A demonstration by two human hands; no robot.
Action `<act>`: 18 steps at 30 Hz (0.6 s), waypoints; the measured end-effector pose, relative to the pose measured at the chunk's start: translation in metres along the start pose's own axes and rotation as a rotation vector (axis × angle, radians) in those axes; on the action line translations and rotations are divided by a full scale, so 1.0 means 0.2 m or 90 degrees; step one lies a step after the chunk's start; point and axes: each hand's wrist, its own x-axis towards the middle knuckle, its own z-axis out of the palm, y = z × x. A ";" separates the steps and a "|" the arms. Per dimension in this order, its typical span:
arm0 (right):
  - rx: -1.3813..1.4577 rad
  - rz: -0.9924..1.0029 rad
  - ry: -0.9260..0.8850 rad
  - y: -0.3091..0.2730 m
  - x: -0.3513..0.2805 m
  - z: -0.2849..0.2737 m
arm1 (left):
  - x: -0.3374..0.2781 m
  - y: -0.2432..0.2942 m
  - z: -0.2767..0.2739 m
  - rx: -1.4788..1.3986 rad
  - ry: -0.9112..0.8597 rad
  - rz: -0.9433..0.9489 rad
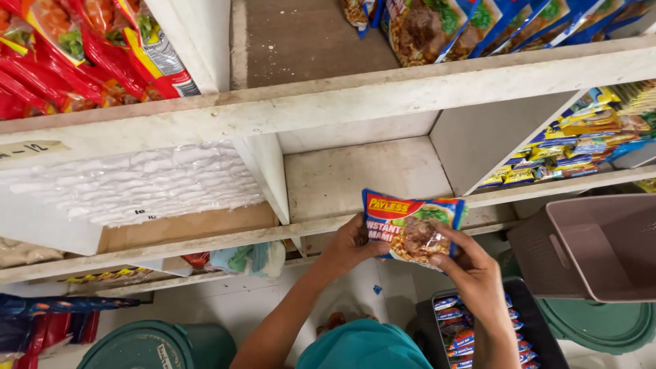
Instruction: The recorder is taking instant noodle packets from a plastic crate on the floor and neatly arranging them on wooden grocery store shelves.
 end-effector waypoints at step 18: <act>0.014 0.251 -0.101 0.68 -0.14 -0.03 | -0.21 -0.36 0.01 -0.143 0.137 -0.352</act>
